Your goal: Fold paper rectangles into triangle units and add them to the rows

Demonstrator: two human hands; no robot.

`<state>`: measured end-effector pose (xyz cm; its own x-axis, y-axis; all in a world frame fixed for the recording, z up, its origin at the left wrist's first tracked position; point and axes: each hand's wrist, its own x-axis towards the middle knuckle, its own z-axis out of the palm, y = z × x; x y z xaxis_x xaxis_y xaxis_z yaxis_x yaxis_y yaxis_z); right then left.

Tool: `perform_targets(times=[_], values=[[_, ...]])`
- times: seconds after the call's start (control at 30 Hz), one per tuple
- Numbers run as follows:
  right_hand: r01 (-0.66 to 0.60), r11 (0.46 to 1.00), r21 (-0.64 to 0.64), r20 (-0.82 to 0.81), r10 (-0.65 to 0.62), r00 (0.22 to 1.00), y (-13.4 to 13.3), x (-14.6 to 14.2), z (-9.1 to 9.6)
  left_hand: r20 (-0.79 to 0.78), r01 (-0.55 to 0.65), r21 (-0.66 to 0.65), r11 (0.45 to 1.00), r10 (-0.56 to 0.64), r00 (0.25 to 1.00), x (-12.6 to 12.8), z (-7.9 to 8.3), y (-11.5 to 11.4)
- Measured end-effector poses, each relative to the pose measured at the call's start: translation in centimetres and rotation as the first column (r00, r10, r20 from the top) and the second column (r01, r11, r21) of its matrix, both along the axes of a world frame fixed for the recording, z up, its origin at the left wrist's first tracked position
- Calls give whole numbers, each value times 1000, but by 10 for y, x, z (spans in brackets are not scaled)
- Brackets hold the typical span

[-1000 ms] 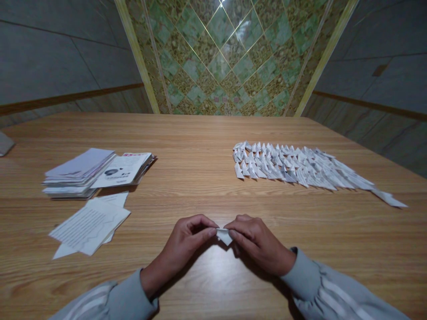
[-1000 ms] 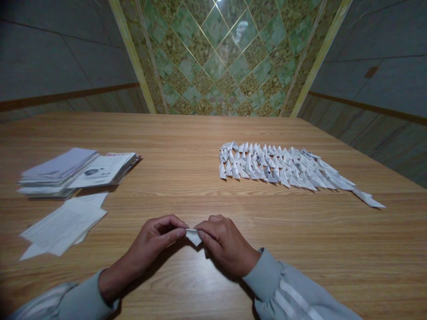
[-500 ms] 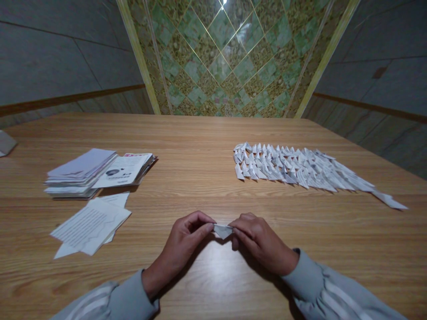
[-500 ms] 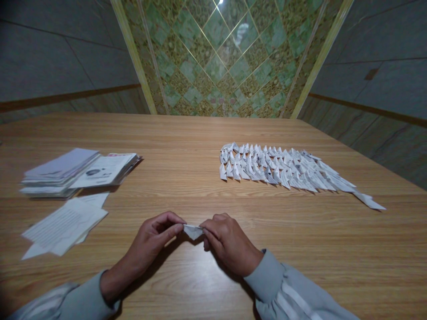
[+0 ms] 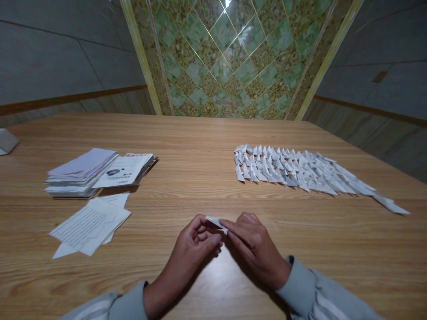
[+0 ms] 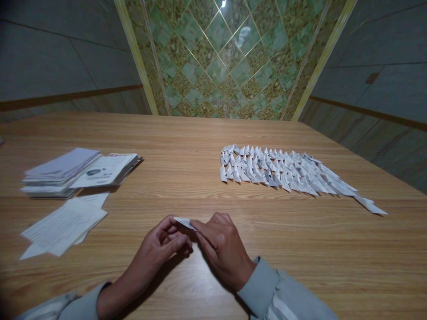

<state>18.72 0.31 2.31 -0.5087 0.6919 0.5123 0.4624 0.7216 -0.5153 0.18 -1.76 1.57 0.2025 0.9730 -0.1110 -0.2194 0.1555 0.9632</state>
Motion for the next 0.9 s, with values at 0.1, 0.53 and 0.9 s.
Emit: perform_targets(times=[0.1,0.53,0.9], values=[[-29,1000,-3,30,29,999,-3,-2,2,44,-40,-8,999,40,998,1,3,1],[34,999,-36,-105,-37,994,-5,-4,9,-111,-3,121,993,17,994,-2,-2,-1],[73,994,86,-54,-69,996,-5,-2,9,-208,3,189,982,37,977,2,6,-3]])
